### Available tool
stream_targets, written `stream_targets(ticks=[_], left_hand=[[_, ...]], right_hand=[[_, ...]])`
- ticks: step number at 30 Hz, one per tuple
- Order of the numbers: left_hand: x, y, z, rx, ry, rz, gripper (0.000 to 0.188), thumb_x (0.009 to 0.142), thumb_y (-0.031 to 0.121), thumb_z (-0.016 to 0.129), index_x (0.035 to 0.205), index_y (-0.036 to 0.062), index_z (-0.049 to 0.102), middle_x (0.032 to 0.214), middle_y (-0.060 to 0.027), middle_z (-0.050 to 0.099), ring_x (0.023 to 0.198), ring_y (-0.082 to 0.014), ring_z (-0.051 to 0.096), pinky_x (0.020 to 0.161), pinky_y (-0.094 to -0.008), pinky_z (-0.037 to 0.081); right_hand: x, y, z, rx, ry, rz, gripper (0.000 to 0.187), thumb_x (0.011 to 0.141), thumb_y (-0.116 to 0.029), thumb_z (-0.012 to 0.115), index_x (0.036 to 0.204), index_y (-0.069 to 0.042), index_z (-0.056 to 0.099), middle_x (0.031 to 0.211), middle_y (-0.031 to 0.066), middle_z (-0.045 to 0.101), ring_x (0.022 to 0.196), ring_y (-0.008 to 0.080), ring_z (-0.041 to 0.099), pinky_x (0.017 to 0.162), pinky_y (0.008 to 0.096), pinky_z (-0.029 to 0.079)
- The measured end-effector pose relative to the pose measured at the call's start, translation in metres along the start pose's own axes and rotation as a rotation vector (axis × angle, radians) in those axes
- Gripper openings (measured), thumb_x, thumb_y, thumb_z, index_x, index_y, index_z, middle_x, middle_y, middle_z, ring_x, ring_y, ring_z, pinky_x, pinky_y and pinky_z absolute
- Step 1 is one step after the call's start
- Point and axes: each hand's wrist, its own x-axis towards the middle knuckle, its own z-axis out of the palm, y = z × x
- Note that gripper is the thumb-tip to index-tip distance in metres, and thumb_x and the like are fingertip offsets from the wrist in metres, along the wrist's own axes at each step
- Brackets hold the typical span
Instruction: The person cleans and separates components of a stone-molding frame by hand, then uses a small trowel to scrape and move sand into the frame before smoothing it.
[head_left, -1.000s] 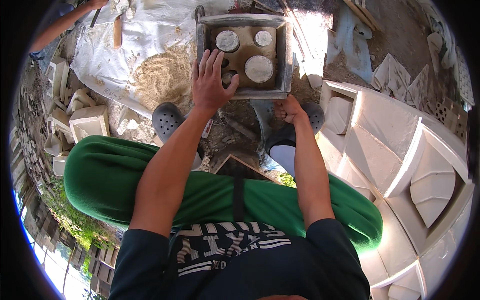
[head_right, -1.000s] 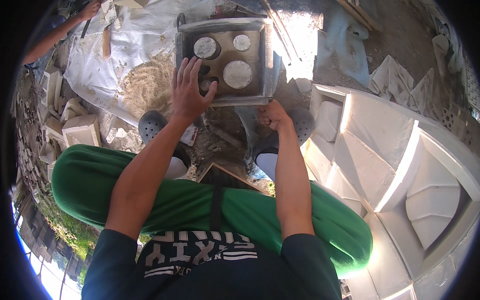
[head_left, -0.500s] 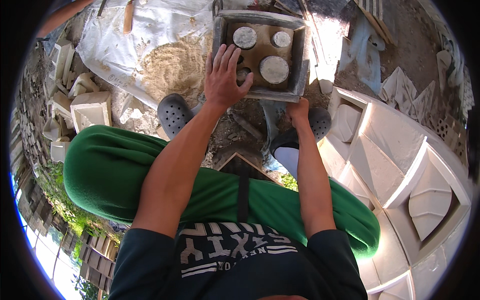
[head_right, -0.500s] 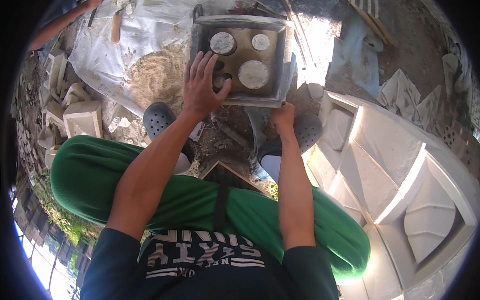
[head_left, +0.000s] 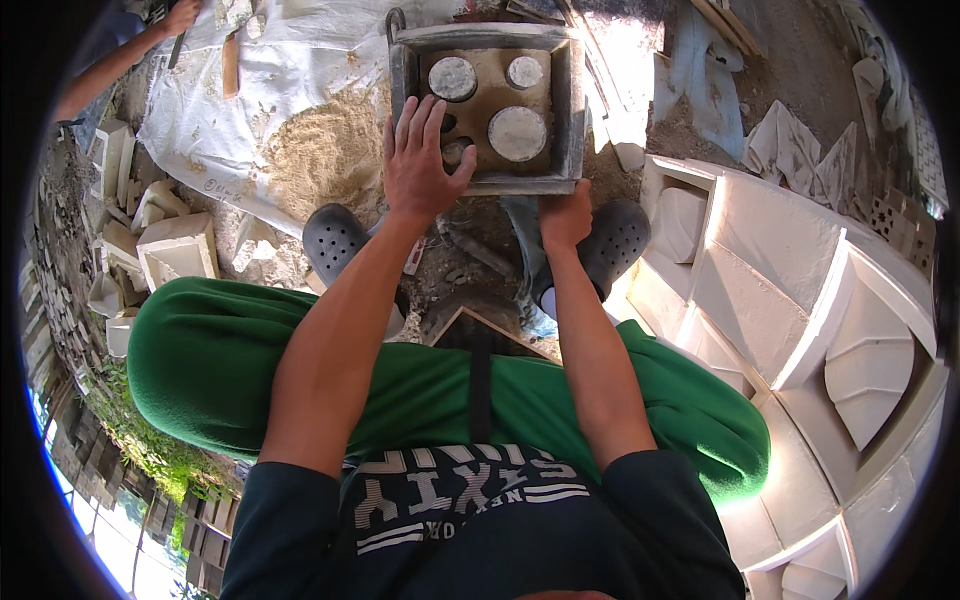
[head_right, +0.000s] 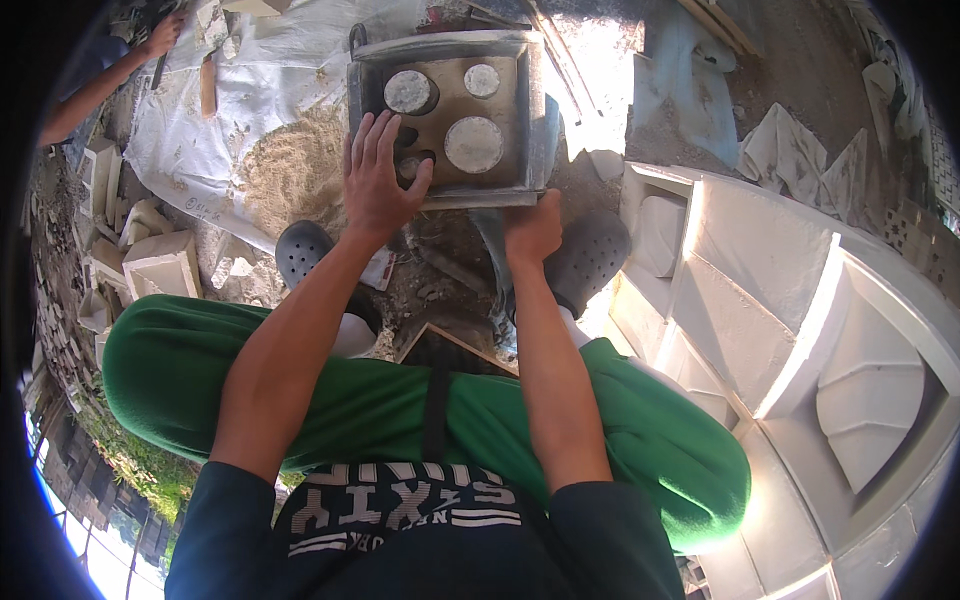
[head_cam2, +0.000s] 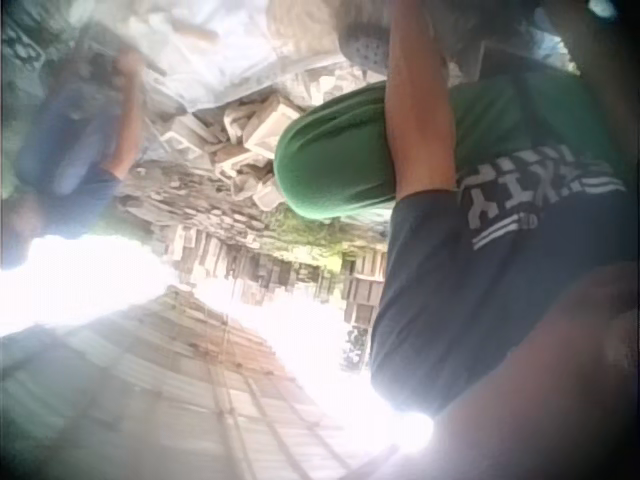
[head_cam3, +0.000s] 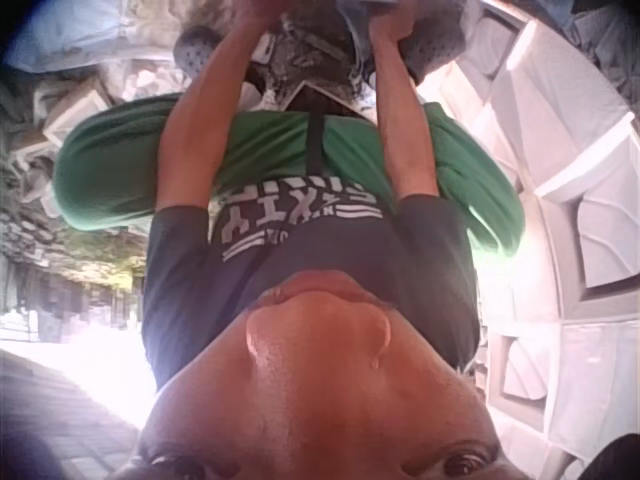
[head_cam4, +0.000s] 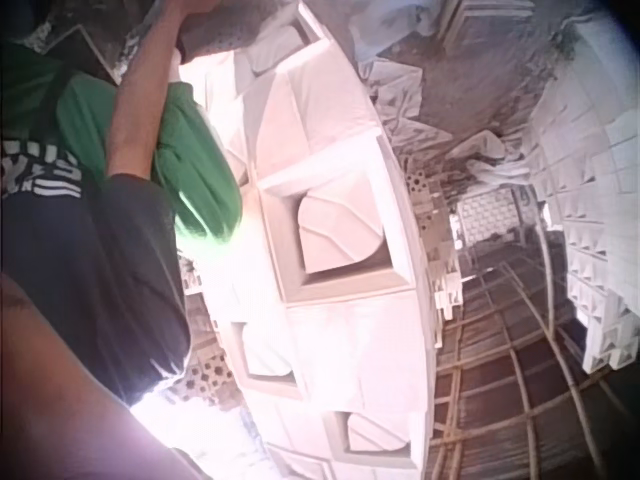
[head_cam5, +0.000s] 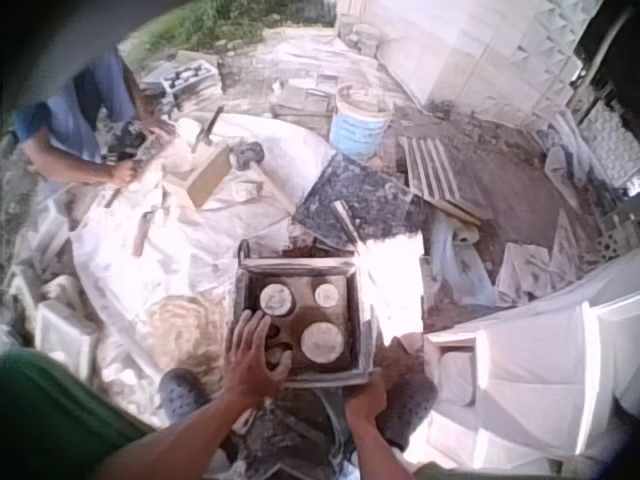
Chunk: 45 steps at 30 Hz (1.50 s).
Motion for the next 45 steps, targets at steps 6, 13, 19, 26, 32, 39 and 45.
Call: stream_targets(ticks=[6, 13, 19, 26, 32, 39, 45], left_hand=[[0.003, 0.005, 0.0, 0.031, -0.021, -0.002, 0.068, 0.082, 0.036, 0.068, 0.138, 0.0064, 0.043, 0.143, -0.0112, 0.044, 0.14, -0.0288, 0.032, 0.116, -0.0495, 0.02], [0.002, 0.004, -0.002, 0.053, -0.03, 0.019, 0.068, 0.082, 0.032, 0.069, 0.139, 0.0045, 0.042, 0.142, -0.0133, 0.045, 0.14, -0.0328, 0.031, 0.115, -0.0473, 0.023], [0.003, 0.005, -0.001, 0.068, -0.021, 0.034, 0.068, 0.082, 0.032, 0.068, 0.138, 0.0044, 0.043, 0.142, -0.0134, 0.045, 0.139, -0.0335, 0.032, 0.115, -0.0475, 0.024], [0.002, 0.003, 0.001, 0.083, -0.03, 0.015, 0.072, 0.082, 0.036, 0.069, 0.14, 0.0049, 0.04, 0.143, -0.0136, 0.043, 0.14, -0.0317, 0.032, 0.116, -0.0501, 0.021], [0.003, 0.003, -0.005, -0.059, 0.085, -0.014, 0.085, 0.086, 0.038, 0.067, 0.147, -0.0013, 0.023, 0.147, -0.0233, 0.035, 0.14, -0.0399, 0.028, 0.116, -0.0494, 0.021], [0.005, -0.009, 0.008, -0.258, 0.204, -0.714, 0.045, 0.099, 0.036, 0.043, 0.128, 0.0019, 0.048, 0.122, -0.0249, 0.055, 0.114, -0.0426, 0.052, 0.096, -0.049, 0.04], [0.007, -0.015, 0.009, -0.298, 0.219, -0.848, 0.04, 0.1, 0.037, 0.041, 0.095, 0.0022, 0.06, 0.09, -0.022, 0.064, 0.088, -0.0443, 0.059, 0.076, -0.052, 0.044]], right_hand=[[0.033, 0.039, 0.012, 0.113, -0.278, -0.14, 0.032, 0.079, -0.031, 0.067, 0.088, 0.0, 0.067, 0.076, 0.0203, 0.068, 0.077, 0.0392, 0.068, 0.067, 0.0442, 0.051], [0.049, 0.034, 0.0, 0.494, -0.779, 0.213, 0.016, 0.086, -0.015, 0.064, 0.081, 0.001, 0.065, 0.055, 0.0065, 0.053, 0.038, 0.015, 0.046, 0.035, 0.0354, 0.031], [0.048, 0.036, -0.003, 0.524, -0.819, 0.24, 0.019, 0.085, -0.017, 0.066, 0.082, 0.001, 0.064, 0.053, 0.0062, 0.052, 0.037, 0.0154, 0.044, 0.036, 0.0354, 0.031], [0.046, 0.048, 0.018, 0.499, -0.609, 0.127, 0.025, 0.081, -0.018, 0.065, 0.078, 0.007, 0.065, 0.064, 0.0138, 0.063, 0.06, 0.0212, 0.061, 0.06, 0.039, 0.047], [0.043, 0.048, 0.015, 0.424, -0.559, -0.052, 0.022, 0.086, -0.014, 0.058, 0.088, 0.006, 0.067, 0.074, 0.0124, 0.066, 0.067, 0.0154, 0.058, 0.06, 0.0367, 0.044], [0.043, 0.049, 0.016, 0.388, -0.551, -0.027, 0.024, 0.087, -0.017, 0.058, 0.089, 0.004, 0.068, 0.076, 0.0138, 0.069, 0.068, 0.0192, 0.062, 0.063, 0.0364, 0.046], [0.034, 0.041, 0.012, 0.334, -0.39, -0.255, 0.028, 0.086, -0.021, 0.058, 0.088, 0.005, 0.067, 0.078, 0.0203, 0.07, 0.076, 0.031, 0.069, 0.068, 0.0412, 0.049]])
